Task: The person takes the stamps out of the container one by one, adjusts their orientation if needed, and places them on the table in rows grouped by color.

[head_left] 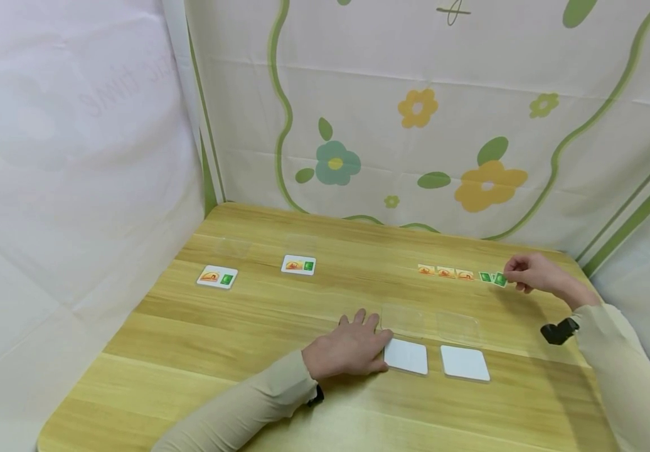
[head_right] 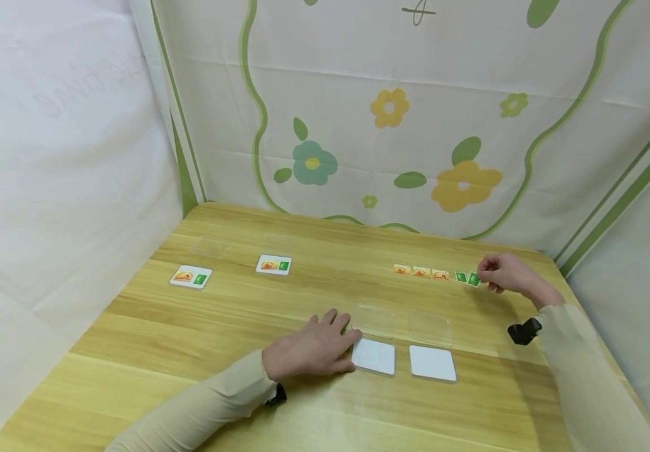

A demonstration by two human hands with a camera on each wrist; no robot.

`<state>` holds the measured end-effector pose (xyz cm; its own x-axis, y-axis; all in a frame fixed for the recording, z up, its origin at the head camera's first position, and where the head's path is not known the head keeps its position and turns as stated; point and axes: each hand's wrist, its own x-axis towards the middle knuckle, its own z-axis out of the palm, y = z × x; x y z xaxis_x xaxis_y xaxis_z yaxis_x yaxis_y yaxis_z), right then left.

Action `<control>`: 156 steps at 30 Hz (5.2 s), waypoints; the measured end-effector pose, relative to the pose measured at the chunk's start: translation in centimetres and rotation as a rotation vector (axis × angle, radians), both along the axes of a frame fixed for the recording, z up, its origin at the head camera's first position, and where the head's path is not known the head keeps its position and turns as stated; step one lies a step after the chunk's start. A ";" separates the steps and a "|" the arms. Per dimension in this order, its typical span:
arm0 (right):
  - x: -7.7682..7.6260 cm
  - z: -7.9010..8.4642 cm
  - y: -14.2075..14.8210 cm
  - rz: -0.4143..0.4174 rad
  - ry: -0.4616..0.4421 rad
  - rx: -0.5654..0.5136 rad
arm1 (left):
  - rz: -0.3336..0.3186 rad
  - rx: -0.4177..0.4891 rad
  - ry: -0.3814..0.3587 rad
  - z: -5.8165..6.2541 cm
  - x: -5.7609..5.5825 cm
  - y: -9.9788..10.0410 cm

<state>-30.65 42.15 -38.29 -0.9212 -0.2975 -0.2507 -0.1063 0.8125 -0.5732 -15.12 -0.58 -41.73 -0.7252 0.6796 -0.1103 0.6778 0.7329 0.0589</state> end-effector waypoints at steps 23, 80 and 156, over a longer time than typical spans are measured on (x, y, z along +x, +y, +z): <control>-0.8 -0.9 1.2 -0.022 0.002 0.005 | 0.014 -0.037 0.012 0.3 0.2 0.1; -3.1 -4.6 4.1 -0.115 -0.002 0.027 | 0.019 -0.026 -0.008 0.3 0.2 0.2; -0.5 -1.8 0.6 -0.107 0.084 -0.025 | -0.033 0.015 -0.007 1.7 -0.8 -1.0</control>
<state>-31.19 42.79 -40.08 -0.9654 -0.2019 -0.1649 -0.0688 0.8072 -0.5862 -15.90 -1.62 -40.06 -0.7017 0.7047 -0.1048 0.7011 0.7092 0.0741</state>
